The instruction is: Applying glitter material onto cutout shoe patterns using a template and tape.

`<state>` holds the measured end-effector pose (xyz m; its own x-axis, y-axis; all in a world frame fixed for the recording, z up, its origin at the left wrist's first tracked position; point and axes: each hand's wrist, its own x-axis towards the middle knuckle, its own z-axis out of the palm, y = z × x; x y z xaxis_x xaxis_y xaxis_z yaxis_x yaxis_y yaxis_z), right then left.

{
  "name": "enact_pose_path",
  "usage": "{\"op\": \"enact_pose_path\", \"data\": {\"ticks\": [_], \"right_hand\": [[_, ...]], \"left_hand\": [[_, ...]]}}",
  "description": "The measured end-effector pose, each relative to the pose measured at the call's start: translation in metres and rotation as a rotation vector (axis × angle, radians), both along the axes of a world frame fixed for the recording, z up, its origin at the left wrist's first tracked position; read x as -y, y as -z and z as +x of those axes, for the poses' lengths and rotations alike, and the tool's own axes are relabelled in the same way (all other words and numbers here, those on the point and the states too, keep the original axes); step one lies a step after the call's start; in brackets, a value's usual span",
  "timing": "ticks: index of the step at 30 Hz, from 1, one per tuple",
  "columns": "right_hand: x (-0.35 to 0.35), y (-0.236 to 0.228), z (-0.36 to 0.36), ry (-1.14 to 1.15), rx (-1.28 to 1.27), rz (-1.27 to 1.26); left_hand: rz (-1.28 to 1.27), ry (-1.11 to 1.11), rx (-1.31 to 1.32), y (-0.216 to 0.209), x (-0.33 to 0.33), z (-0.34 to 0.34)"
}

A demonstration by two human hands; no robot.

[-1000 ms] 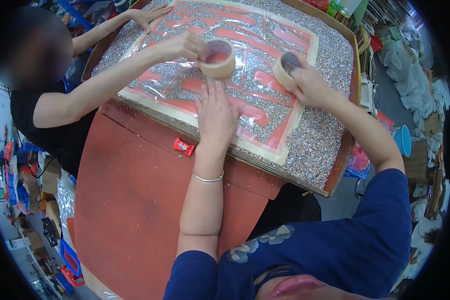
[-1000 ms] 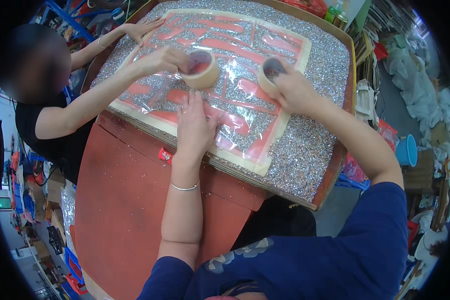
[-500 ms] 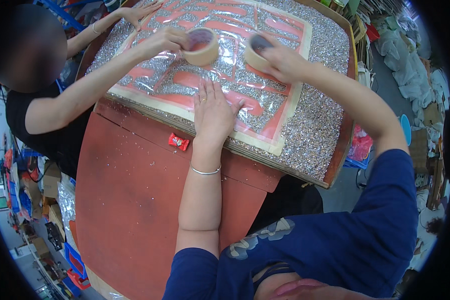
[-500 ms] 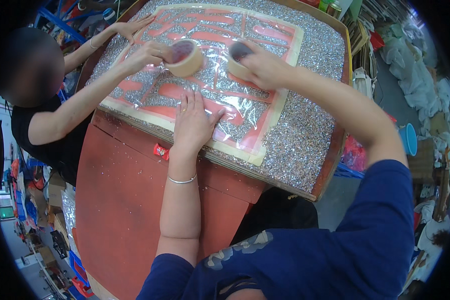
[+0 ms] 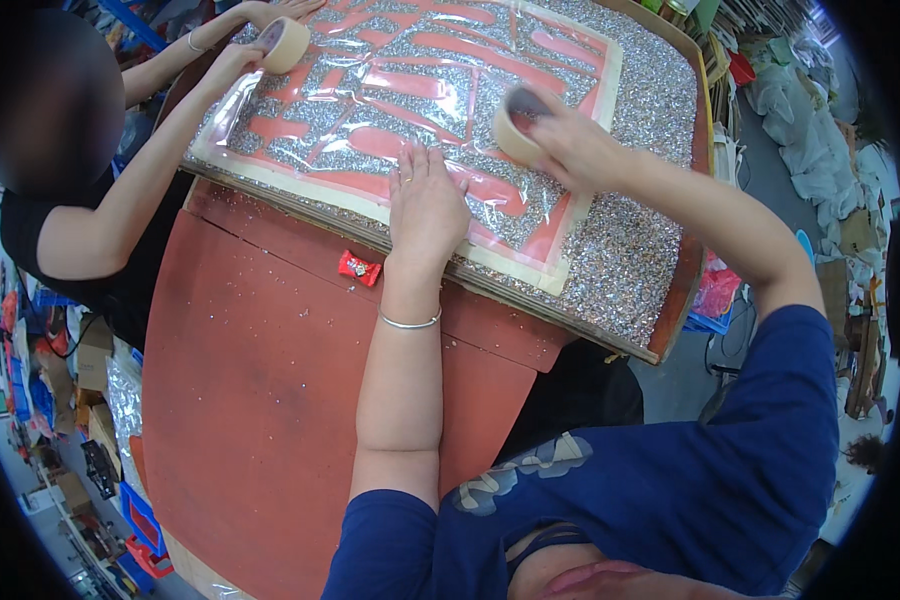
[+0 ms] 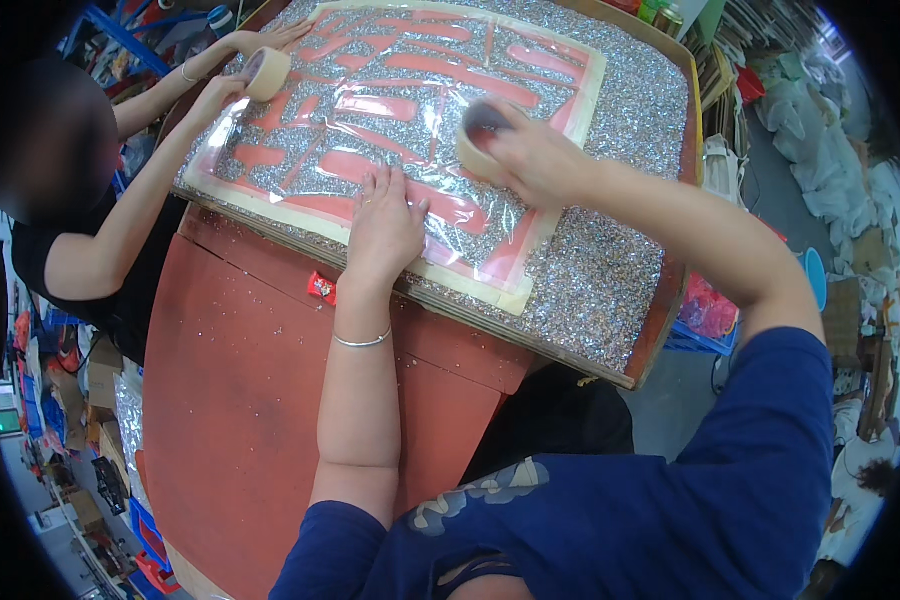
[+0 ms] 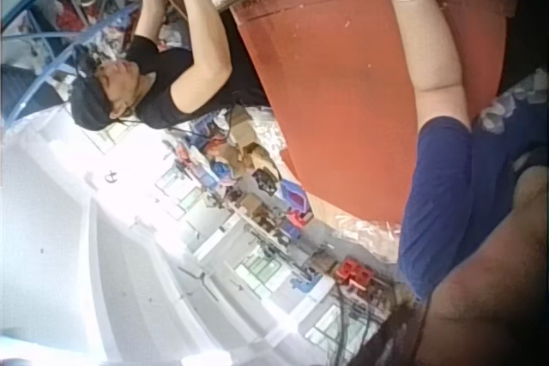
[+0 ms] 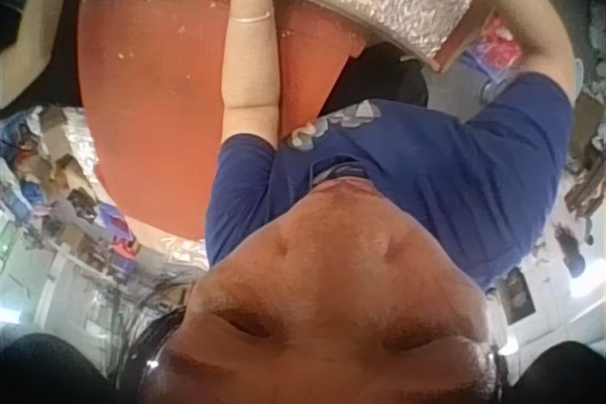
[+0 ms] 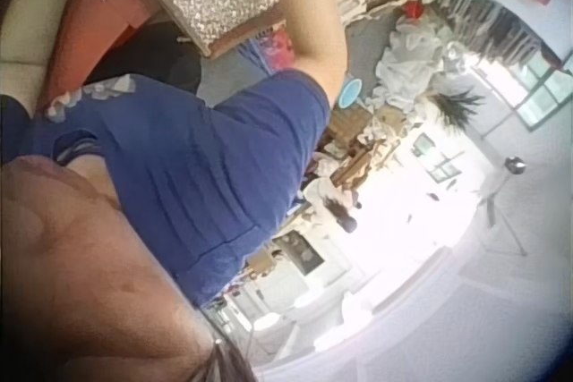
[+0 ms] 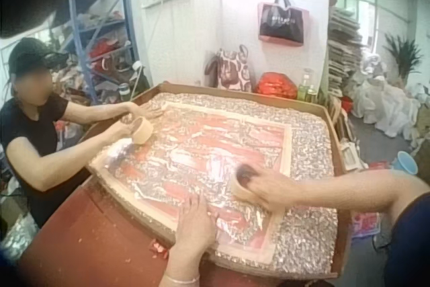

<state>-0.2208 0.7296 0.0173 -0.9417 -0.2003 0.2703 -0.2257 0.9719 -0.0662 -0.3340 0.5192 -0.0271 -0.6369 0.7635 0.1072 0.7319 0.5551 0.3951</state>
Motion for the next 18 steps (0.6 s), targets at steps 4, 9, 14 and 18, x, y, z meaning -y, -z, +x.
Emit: {"op": "enact_pose_path", "data": {"ticks": [4,9,14,18], "right_hand": [[0.016,-0.012,0.045,-0.045,0.037,0.037],[0.030,0.001,0.018,0.008,0.007,-0.022],[0.059,-0.015,0.040,-0.097,0.189,0.045],[0.077,0.002,0.008,-0.116,-0.004,-0.022]], "left_hand": [[0.017,0.025,0.019,-0.006,-0.003,0.003],[0.125,0.035,0.140,-0.009,-0.003,-0.001],[0.350,0.015,0.339,-0.010,0.007,-0.014],[0.299,-0.013,0.454,-0.021,-0.002,-0.013]]}}
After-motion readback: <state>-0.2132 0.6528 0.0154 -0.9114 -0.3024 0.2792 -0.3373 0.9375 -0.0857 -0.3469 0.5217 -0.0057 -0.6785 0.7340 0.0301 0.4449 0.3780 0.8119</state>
